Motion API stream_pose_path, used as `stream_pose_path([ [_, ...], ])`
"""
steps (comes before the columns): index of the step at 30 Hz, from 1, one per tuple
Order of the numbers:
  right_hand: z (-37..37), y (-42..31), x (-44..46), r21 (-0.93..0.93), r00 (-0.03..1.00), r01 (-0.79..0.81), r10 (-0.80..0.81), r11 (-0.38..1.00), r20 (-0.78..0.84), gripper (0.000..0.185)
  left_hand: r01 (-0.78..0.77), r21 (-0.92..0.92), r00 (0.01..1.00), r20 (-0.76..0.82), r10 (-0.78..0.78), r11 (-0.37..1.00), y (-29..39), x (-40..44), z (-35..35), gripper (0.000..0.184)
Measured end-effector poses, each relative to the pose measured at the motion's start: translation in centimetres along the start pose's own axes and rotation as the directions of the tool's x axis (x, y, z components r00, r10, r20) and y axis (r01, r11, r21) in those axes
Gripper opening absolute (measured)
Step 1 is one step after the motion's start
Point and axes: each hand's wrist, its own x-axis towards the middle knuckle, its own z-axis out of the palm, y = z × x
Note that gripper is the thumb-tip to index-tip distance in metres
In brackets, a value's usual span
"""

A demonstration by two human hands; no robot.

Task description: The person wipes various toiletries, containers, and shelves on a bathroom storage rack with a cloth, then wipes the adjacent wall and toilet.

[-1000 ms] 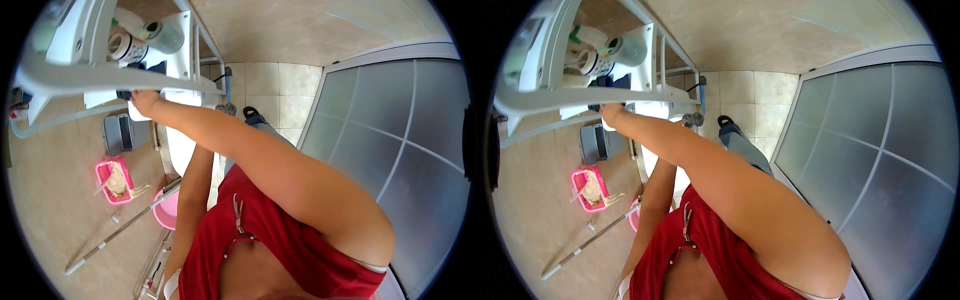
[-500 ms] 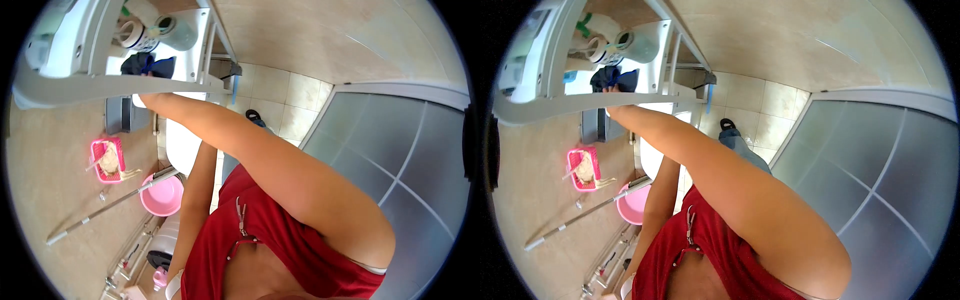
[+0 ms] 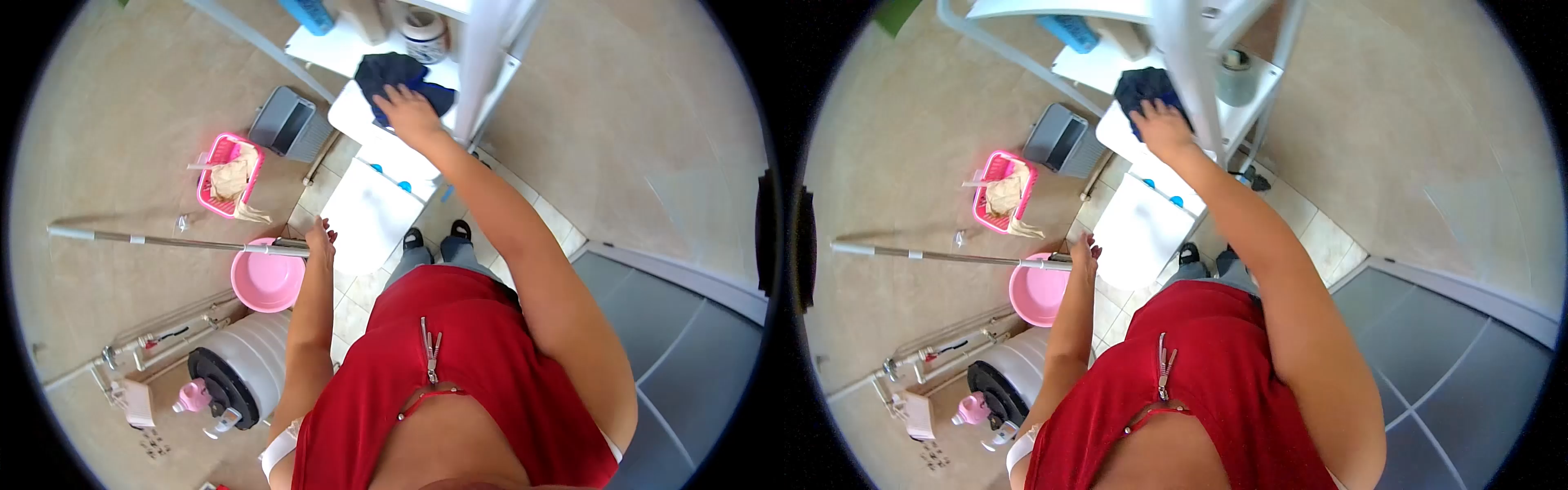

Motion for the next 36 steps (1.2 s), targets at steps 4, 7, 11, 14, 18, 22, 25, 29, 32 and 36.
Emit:
stream_pose_path([
  [4, -0.4, -0.4, -2.5, -0.09, 0.999, -0.038, 0.037, 0.995, -0.018, 0.043, -0.235, 0.055, 0.968, 0.099, 0.229, 0.971, 5.0, 1.2, 1.9, 0.027],
  [7, 0.0, -1.0, -1.5, -0.156, 0.999, -0.044, 0.04, 0.987, -0.025, 0.044, -0.438, 0.191, 0.889, 0.235, 0.392, 0.879, 9.6, 3.7, 5.0, 0.029],
  [11, 1.4, -1.2, 0.9, -0.173, 1.0, -0.019, 0.015, 0.985, -0.021, 0.047, -0.825, 0.345, 0.552, 0.32, 0.77, 0.448, 19.0, 1.0, 12.7, 0.05],
  [14, 1.2, -1.1, 2.2, -0.18, 0.999, -0.013, 0.022, 0.984, 0.045, 0.051, -0.88, 0.216, 0.474, 0.343, 0.811, 0.423, 25.2, -0.4, 19.0, 0.075],
  [18, 0.2, -0.5, 1.6, -0.153, 0.992, 0.034, -0.014, 0.988, 0.126, 0.059, -0.915, 0.087, 0.404, 0.24, 0.883, 0.395, 32.2, 0.8, 27.0, 0.101],
  [22, -0.9, -1.0, 1.8, -0.16, 0.985, 0.015, 0.013, 0.987, 0.171, 0.068, -0.938, 0.199, 0.308, 0.095, 0.947, 0.285, 36.2, -0.3, 31.0, 0.093],
  [25, -1.9, -1.8, 2.2, -0.203, 0.992, -0.006, 0.032, 0.979, 0.126, 0.077, -0.928, 0.234, 0.313, 0.067, 0.948, 0.29, 37.3, -1.5, 33.4, 0.084],
  [29, -1.7, -1.8, 3.1, -0.17, 0.991, -0.074, 0.092, 0.983, 0.096, 0.081, -0.902, 0.16, 0.415, 0.071, 0.907, 0.4, 38.7, -1.3, 35.8, 0.075],
  [32, -1.0, -1.6, 3.3, -0.135, 0.995, -0.044, 0.056, 0.99, 0.087, 0.08, -0.864, 0.211, 0.469, 0.009, 0.883, 0.457, 37.7, -3.3, 33.7, 0.068],
  [36, 0.4, -1.4, 3.7, -0.106, 0.994, -0.043, 0.054, 0.993, 0.098, 0.072, -0.93, 0.055, 0.36, -0.071, 0.93, 0.364, 34.2, -4.0, 29.0, 0.072],
])
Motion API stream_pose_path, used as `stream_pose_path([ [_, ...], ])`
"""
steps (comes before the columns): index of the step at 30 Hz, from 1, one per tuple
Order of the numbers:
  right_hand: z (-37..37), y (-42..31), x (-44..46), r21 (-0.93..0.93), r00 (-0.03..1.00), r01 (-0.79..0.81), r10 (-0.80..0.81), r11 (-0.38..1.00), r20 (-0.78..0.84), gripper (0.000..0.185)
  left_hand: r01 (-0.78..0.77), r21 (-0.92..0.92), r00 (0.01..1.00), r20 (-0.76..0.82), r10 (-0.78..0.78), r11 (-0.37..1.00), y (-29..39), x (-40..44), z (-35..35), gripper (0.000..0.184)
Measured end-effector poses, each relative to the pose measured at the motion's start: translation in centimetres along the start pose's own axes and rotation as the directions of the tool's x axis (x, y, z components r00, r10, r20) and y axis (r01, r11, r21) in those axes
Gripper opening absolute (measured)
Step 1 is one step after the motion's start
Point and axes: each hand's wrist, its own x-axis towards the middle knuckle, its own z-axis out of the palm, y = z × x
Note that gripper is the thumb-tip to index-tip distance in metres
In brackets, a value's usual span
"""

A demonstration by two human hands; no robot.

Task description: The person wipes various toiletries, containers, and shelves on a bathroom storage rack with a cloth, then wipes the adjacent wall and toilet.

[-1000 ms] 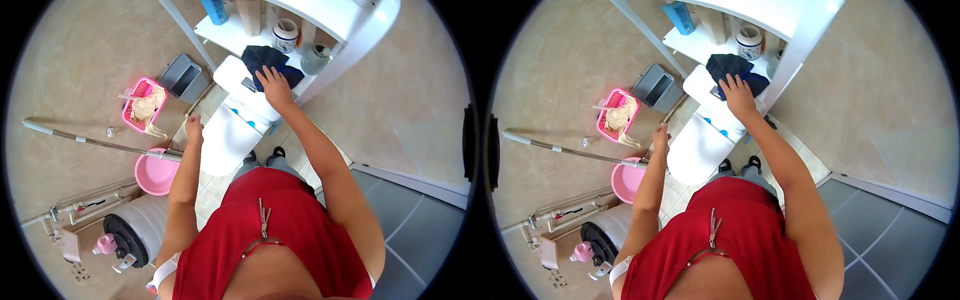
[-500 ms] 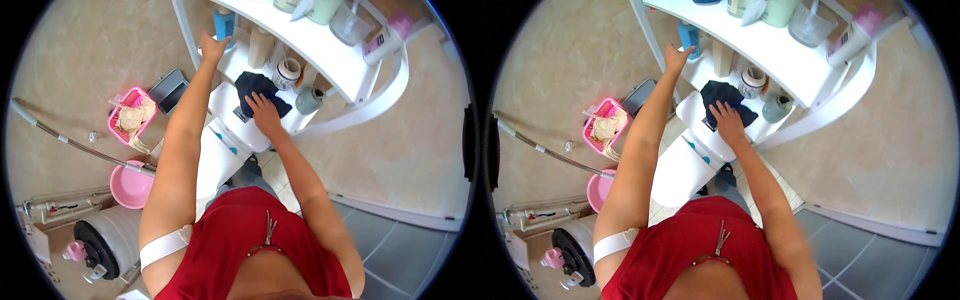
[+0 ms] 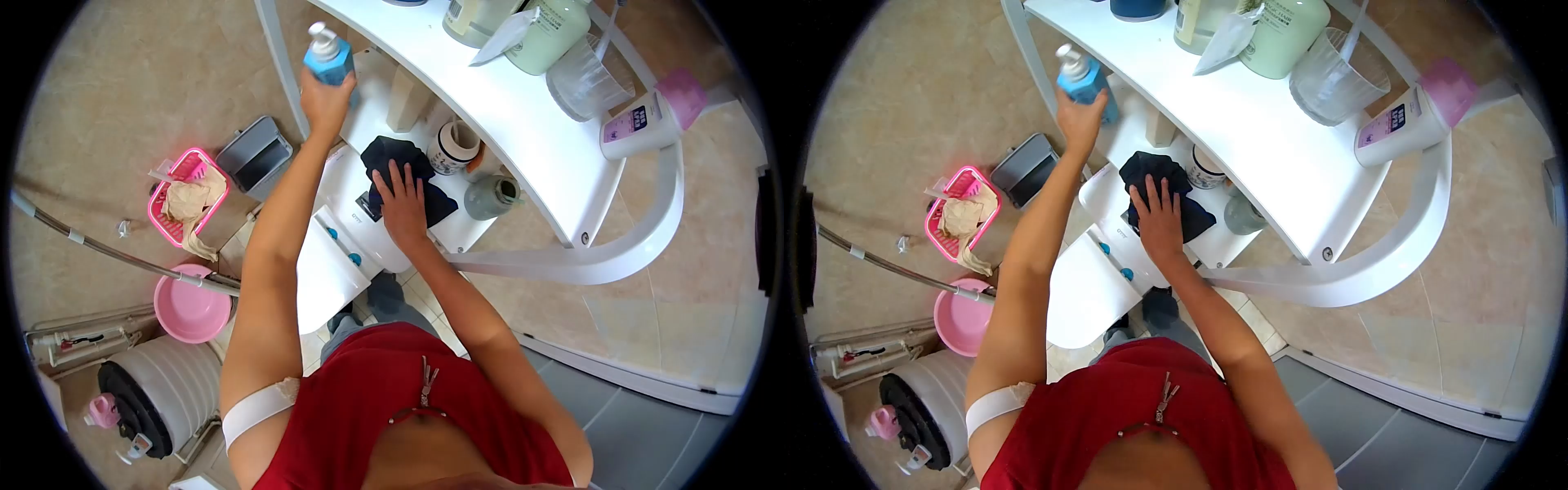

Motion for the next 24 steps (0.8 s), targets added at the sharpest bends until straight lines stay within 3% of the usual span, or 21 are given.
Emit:
stream_pose_path([
  [5, 1.1, -2.2, 1.9, 0.161, 0.997, -0.065, 0.072, 0.985, -0.04, 0.062, -0.077, -0.033, 0.994, -0.082, 0.075, 0.996, -0.8, -4.7, -10.3, 0.073],
  [10, 3.9, -4.0, 8.6, 0.272, 0.995, 0.0, 0.026, 0.962, -0.092, 0.058, 0.007, 0.01, 0.995, -0.1, -0.006, 1.0, -4.7, -9.5, -18.2, 0.068],
  [13, 5.8, -4.4, 13.5, 0.23, 0.992, -0.04, 0.066, 0.972, -0.107, 0.054, 0.118, 0.009, 0.987, -0.106, -0.117, 0.993, -6.9, -13.1, -22.1, 0.067],
  [15, 7.0, -4.1, 16.7, 0.241, 0.988, -0.079, 0.109, 0.967, -0.112, 0.055, 0.181, 0.137, 0.983, -0.066, -0.173, 0.974, -7.5, -15.3, -25.0, 0.069],
  [19, 8.4, -2.8, 23.3, 0.273, 0.98, -0.17, 0.19, 0.947, -0.049, 0.051, 0.419, 0.106, 0.903, -0.153, -0.402, 0.902, -10.3, -21.1, -29.8, 0.075],
  [24, 9.4, 0.2, 30.8, 0.208, 0.921, -0.379, 0.389, 0.902, -0.007, 0.052, 0.548, 0.126, 0.827, -0.231, -0.513, 0.827, -8.1, -26.3, -35.3, 0.073],
])
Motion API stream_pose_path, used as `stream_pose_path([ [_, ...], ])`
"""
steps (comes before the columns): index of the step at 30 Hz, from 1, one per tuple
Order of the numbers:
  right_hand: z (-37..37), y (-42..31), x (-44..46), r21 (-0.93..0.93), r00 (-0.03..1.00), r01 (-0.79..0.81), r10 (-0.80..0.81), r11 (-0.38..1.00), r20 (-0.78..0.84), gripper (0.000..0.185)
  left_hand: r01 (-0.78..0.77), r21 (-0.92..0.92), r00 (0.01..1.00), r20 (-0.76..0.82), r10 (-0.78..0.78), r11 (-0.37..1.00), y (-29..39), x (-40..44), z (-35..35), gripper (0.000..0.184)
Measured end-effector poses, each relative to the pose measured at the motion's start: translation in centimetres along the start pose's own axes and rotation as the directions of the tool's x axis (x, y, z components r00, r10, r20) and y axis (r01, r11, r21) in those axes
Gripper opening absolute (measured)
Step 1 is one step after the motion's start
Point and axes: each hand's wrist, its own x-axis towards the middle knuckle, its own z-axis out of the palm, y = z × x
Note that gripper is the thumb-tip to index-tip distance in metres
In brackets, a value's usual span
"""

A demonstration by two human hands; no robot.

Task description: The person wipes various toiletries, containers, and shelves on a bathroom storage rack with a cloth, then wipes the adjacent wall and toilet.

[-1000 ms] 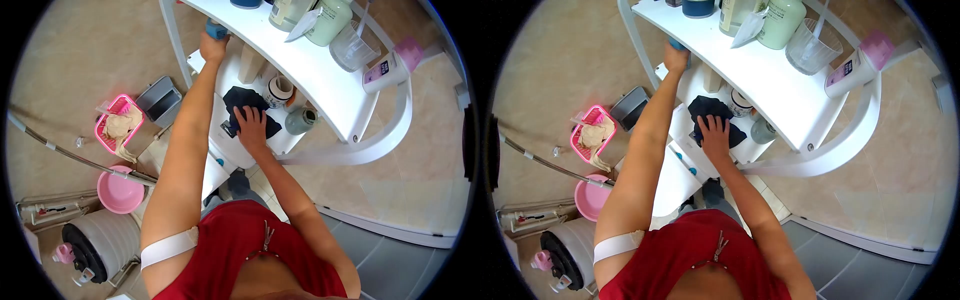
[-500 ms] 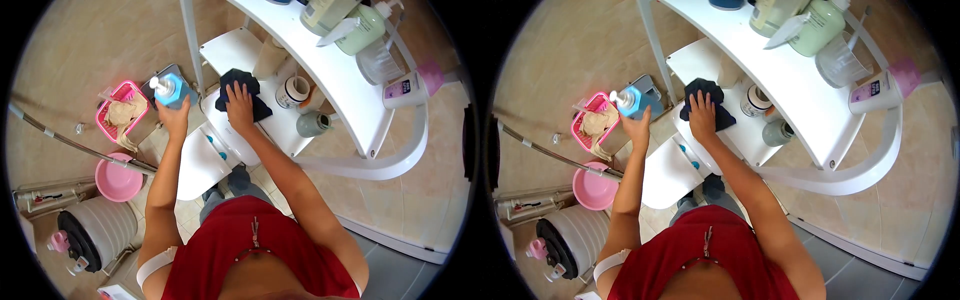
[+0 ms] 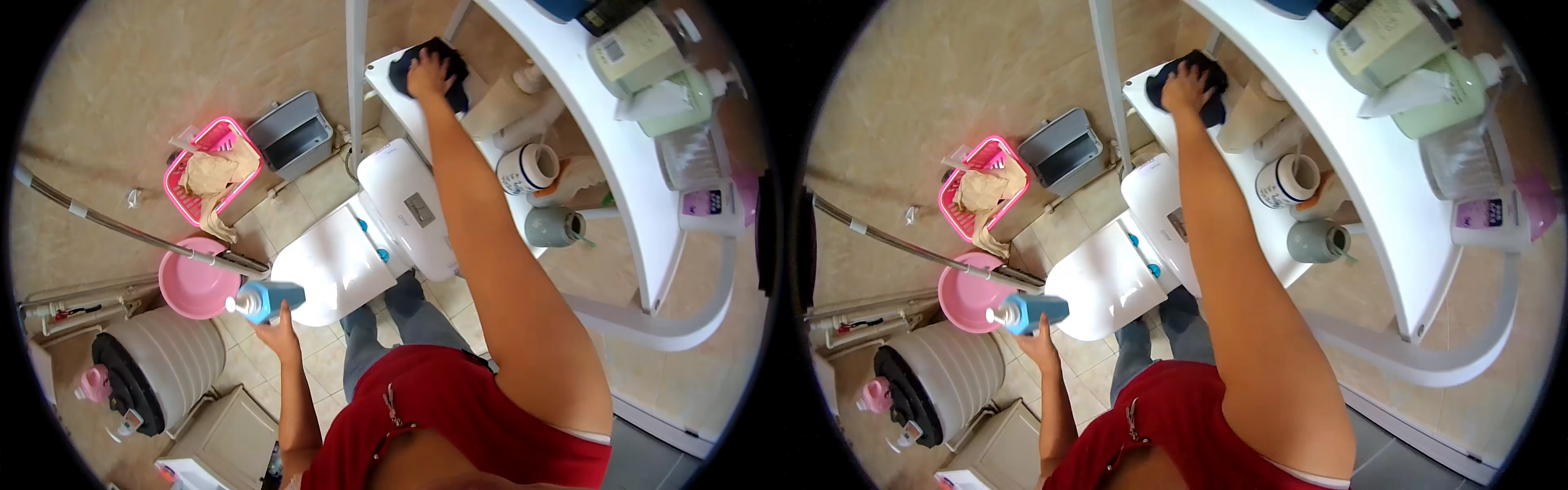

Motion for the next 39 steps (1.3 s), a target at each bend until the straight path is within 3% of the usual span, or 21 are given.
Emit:
stream_pose_path([
  [3, 0.2, 0.7, 3.8, 0.005, 0.986, -0.166, 0.166, 0.986, -0.034, 0.052, 0.052, 0.023, 0.994, -0.098, -0.049, 0.998, -1.7, -2.4, -3.7, 0.069],
  [5, 0.3, 0.5, 4.9, -0.001, 0.972, -0.222, 0.221, 0.975, -0.08, 0.052, 0.085, 0.103, 0.983, -0.173, -0.066, 0.991, -2.7, -3.7, -5.6, 0.073],
  [7, 0.2, 0.1, 4.8, -0.005, 0.972, -0.224, 0.223, 0.975, -0.068, 0.052, 0.078, 0.07, 0.98, -0.189, -0.064, 0.995, -3.7, -4.7, -6.8, 0.076],
  [10, 0.5, 0.2, 2.9, -0.028, 1.0, -0.005, 0.005, 1.0, -0.01, 0.048, 0.099, 0.014, 0.984, -0.152, -0.096, 0.995, -4.9, -4.9, -7.1, 0.076],
  [13, 0.8, -0.9, -1.8, -0.051, 0.963, 0.271, -0.27, 0.961, 0.014, 0.044, 0.069, -0.046, 0.996, -0.048, -0.071, 0.997, -4.6, -2.9, -5.2, 0.076],
  [15, 0.8, -0.9, -5.5, 0.003, 0.919, 0.391, -0.39, 0.921, -0.051, 0.04, -0.004, -0.014, 1.0, 0.023, 0.004, 1.0, -2.1, -1.1, -2.6, 0.076],
  [19, -1.4, 0.6, -12.8, 0.057, 0.889, 0.448, -0.437, 0.892, -0.14, 0.037, -0.184, -0.08, 0.97, 0.148, 0.194, 0.98, 3.3, 3.0, 2.9, 0.072],
  [23, -5.6, 3.1, -20.3, 0.06, 0.912, 0.407, -0.402, 0.911, -0.086, 0.042, -0.339, -0.269, 0.885, 0.235, 0.402, 0.902, 10.1, 6.0, 8.9, 0.072],
  [27, -9.4, 6.3, -26.1, 0.015, 0.948, 0.317, -0.317, 0.948, -0.001, 0.048, -0.473, -0.338, 0.778, 0.272, 0.566, 0.813, 16.5, 8.2, 15.3, 0.072],
  [33, -13.4, 9.9, -33.2, -0.109, 0.983, 0.182, -0.183, 0.977, -0.005, 0.058, -0.465, -0.322, 0.771, 0.31, 0.556, 0.824, 21.9, 10.5, 25.8, 0.069],
  [39, -13.8, 10.7, -33.9, -0.11, 0.979, 0.201, -0.202, 0.973, 0.004, 0.065, -0.464, -0.266, 0.803, 0.278, 0.528, 0.845, 24.6, 11.6, 32.6, 0.071],
])
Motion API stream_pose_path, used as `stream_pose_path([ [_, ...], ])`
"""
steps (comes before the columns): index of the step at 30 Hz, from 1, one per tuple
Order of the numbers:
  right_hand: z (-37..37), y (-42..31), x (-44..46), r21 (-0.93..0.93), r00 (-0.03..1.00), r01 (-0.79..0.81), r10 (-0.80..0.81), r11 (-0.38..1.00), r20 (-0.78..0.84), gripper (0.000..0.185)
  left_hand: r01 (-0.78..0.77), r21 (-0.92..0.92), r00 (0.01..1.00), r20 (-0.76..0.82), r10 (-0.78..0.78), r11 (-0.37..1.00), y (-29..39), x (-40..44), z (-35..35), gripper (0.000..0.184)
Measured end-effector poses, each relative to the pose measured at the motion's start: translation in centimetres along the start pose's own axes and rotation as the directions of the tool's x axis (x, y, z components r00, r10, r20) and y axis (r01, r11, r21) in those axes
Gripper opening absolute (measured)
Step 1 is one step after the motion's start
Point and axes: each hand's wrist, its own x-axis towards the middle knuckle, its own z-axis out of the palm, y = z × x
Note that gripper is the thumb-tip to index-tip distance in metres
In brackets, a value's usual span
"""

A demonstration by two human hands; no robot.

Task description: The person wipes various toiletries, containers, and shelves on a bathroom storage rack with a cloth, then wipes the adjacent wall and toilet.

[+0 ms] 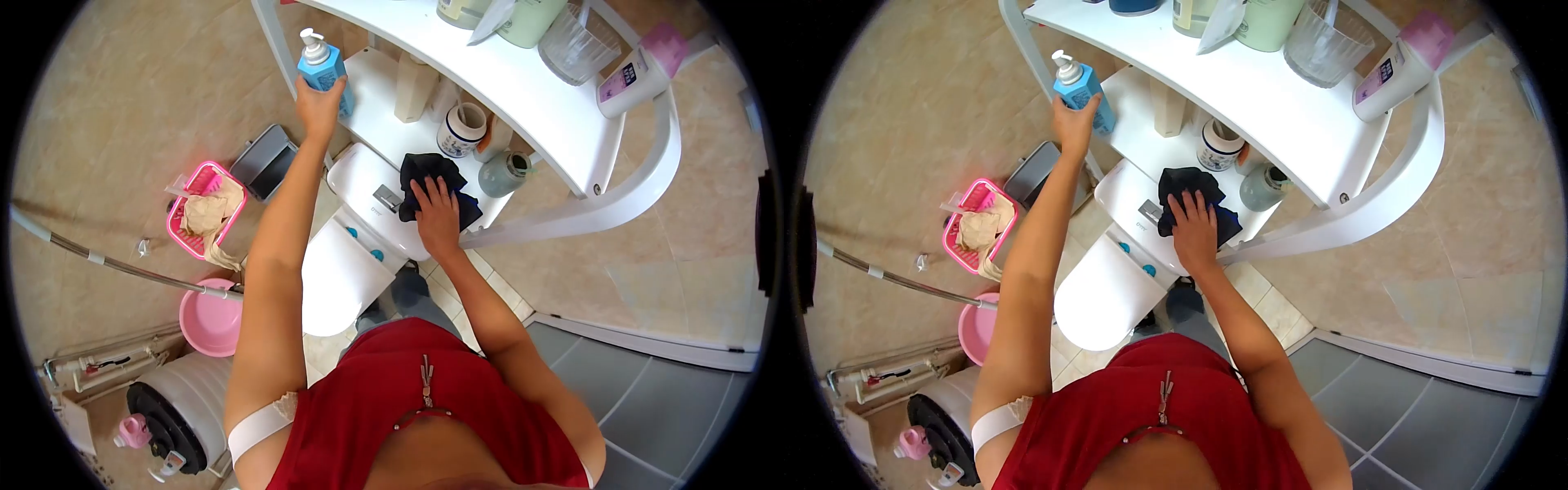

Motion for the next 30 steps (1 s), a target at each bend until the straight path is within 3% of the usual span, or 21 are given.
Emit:
stream_pose_path([
  [2, -0.1, 0.2, 0.0, 0.008, 1.0, 0.006, -0.006, 1.0, 0.029, 0.068, -0.01, 0.076, 1.0, -0.026, 0.012, 0.997, -0.5, 1.4, 1.5, 0.069],
  [9, 0.1, 0.3, 0.2, 0.009, 1.0, 0.001, -0.001, 1.0, 0.025, 0.071, -0.178, 0.045, 0.984, 0.035, 0.177, 0.983, -1.6, 4.3, 3.9, 0.075],
  [12, 0.2, 0.3, 0.2, 0.011, 1.0, -0.001, 0.001, 1.0, 0.013, 0.071, -0.066, 0.008, 0.991, 0.115, 0.065, 0.998, -1.6, 4.7, 3.8, 0.078],
  [15, 0.2, 0.3, 0.2, 0.002, 1.0, -0.001, 0.001, 1.0, 0.017, 0.07, -0.335, 0.121, 0.926, -0.14, 0.35, 0.934, -2.7, 2.7, 4.7, 0.081],
  [18, 0.3, 0.2, 0.5, -0.006, 1.0, 0.003, -0.003, 1.0, 0.01, 0.069, -0.405, 0.226, 0.901, -0.063, 0.428, 0.886, -0.9, -3.5, 4.7, 0.083],
  [20, 0.2, 0.1, 0.3, -0.016, 1.0, 0.01, -0.01, 1.0, -0.004, 0.068, -0.453, 0.009, 0.889, 0.074, 0.451, 0.891, 0.2, -6.9, 6.4, 0.089],
  [25, 0.3, 0.2, 0.9, -0.029, 0.999, 0.026, -0.025, 0.999, 0.027, 0.065, -0.239, -0.193, 0.951, 0.153, 0.27, 0.952, 3.5, -7.1, 11.1, 0.095],
  [28, 0.5, 0.0, 1.4, 0.001, 0.999, 0.026, -0.026, 1.0, 0.019, 0.06, -0.01, -0.144, 0.941, 0.333, 0.058, 0.99, 4.0, -6.3, 10.4, 0.092],
  [30, 1.0, 0.0, 2.3, 0.03, 0.999, 0.032, -0.032, 0.999, 0.0, 0.055, -0.012, -0.179, 0.967, 0.248, 0.057, 0.984, 3.5, -7.1, 9.0, 0.087],
])
